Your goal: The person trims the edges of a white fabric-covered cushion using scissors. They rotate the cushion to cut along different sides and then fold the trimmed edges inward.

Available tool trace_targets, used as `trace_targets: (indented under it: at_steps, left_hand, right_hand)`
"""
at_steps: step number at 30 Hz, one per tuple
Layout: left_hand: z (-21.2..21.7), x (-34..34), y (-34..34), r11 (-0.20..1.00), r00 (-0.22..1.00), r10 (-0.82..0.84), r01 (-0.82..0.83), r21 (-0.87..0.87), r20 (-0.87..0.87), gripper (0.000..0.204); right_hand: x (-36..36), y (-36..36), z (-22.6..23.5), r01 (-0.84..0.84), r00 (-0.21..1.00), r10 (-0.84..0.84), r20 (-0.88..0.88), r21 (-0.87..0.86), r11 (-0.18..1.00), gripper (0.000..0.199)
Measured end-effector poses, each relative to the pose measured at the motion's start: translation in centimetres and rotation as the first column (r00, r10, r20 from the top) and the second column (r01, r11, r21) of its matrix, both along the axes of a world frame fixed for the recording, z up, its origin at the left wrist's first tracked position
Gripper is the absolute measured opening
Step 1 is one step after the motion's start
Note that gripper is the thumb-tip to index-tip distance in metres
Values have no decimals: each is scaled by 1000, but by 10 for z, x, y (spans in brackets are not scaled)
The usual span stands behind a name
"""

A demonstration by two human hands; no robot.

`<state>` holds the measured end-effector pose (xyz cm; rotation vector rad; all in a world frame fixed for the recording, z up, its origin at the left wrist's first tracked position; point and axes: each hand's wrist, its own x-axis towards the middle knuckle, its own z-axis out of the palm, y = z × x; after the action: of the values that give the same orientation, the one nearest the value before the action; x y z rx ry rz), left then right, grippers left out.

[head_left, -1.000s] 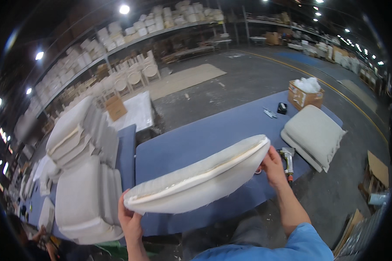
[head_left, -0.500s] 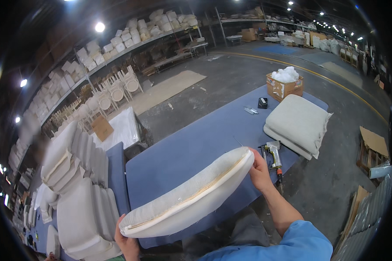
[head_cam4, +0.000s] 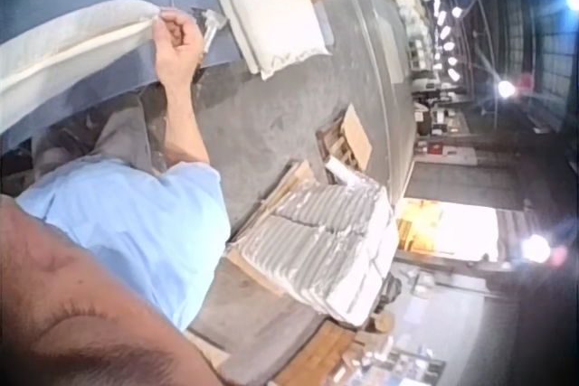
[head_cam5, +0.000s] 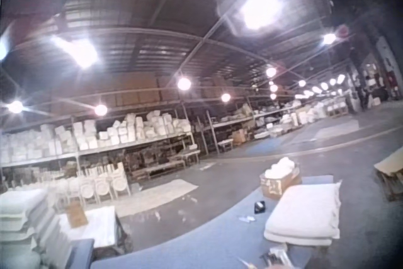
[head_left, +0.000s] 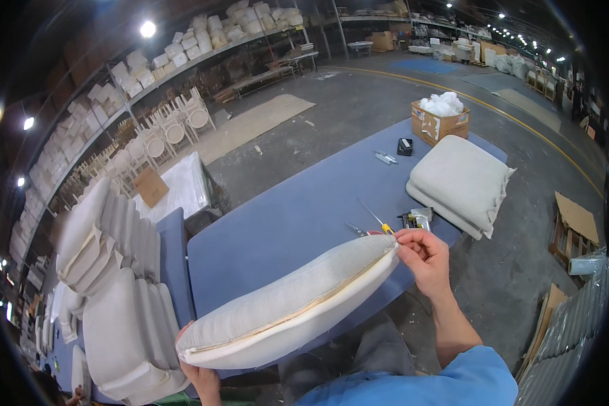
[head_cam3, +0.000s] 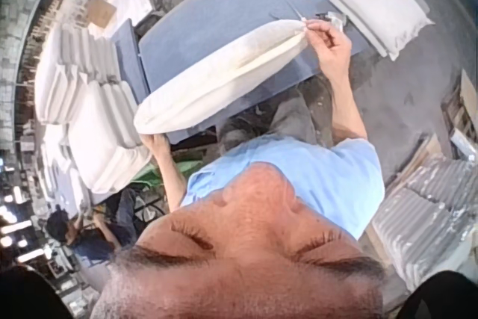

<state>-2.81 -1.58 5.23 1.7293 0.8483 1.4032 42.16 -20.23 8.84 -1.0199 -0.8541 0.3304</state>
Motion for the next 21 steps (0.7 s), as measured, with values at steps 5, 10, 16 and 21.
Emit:
trace_targets:
  at_steps: [5,10,16,21]
  left_hand:
    - [2,3,-7,996,996,62,-66,-62,-62,55]
    - [31,32,-6,973,986,104,-74,217,-130,48]
    - [37,36,-7,875,968,42,83,476,-246,59]
    - [37,57,-20,905,981,-154,190,381,-121,65]
  right_hand:
    - [7,18,-12,116,991,-109,72,-99,988,14]
    - [47,19,-19,319,932,-278,231,-164,933,11]
    - [80,52,-3,293,903,-225,367,-139,946,15]
    - [90,68,5,349,857,-224,464,-205,914,16]
